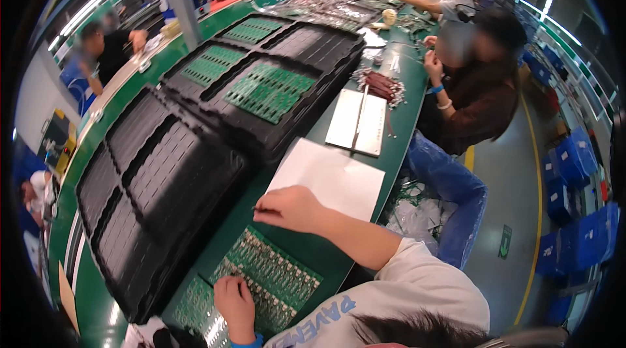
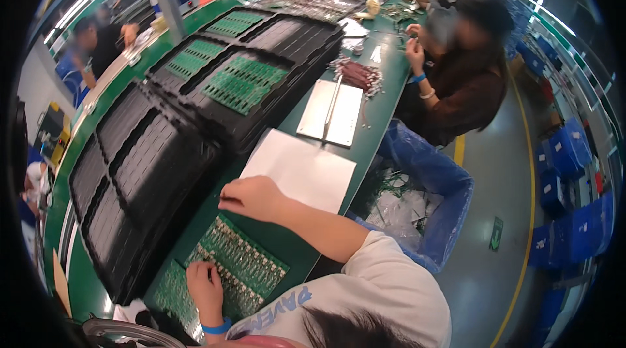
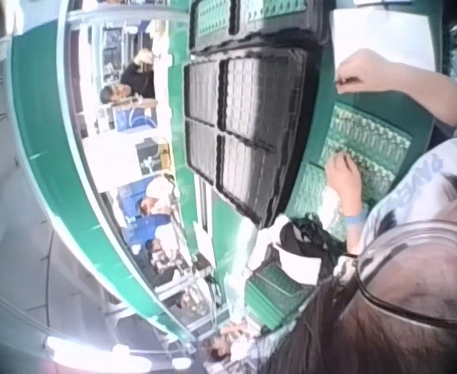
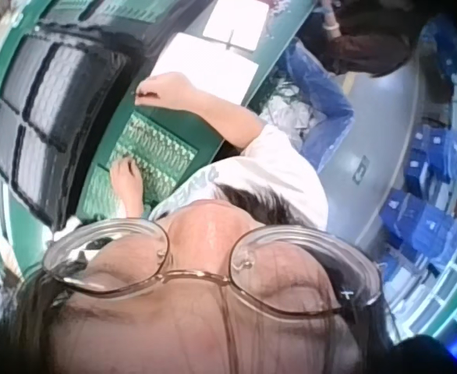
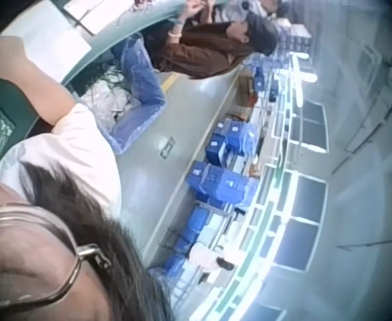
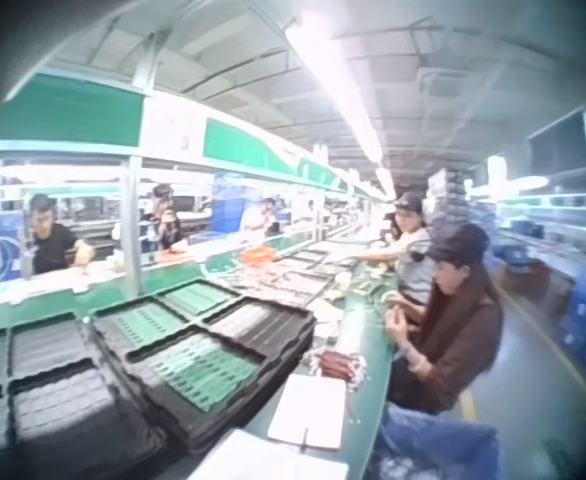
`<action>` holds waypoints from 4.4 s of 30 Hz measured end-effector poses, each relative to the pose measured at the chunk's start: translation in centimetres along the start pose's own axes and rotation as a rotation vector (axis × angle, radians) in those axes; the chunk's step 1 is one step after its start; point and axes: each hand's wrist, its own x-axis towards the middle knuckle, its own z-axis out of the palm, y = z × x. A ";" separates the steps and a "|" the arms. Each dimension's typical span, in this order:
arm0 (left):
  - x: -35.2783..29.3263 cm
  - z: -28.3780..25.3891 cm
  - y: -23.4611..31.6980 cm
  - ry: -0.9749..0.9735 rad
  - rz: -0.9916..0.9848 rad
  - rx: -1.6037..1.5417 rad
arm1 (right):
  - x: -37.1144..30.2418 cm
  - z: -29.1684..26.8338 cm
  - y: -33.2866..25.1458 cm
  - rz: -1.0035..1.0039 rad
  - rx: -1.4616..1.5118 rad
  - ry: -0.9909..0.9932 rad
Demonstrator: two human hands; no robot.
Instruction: Assembling electronic components onto printed circuit boards at an industrial workbench.
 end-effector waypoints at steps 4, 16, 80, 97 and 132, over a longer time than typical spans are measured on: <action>1.1 -0.3 1.0 0.016 0.007 -0.008 | 0.2 -1.1 0.3 0.101 0.003 -0.044; 3.6 1.4 1.1 0.104 -0.005 0.027 | 3.7 -2.7 2.7 0.347 0.002 -0.155; 3.0 0.4 -1.9 0.047 0.039 -0.001 | 3.2 3.1 4.1 0.022 -0.057 0.074; 3.1 0.6 -2.1 0.040 0.040 -0.016 | 3.6 2.8 4.6 0.111 -0.095 0.109; 3.6 0.8 -2.3 0.061 0.056 0.013 | 4.2 2.4 4.6 0.037 -0.074 0.193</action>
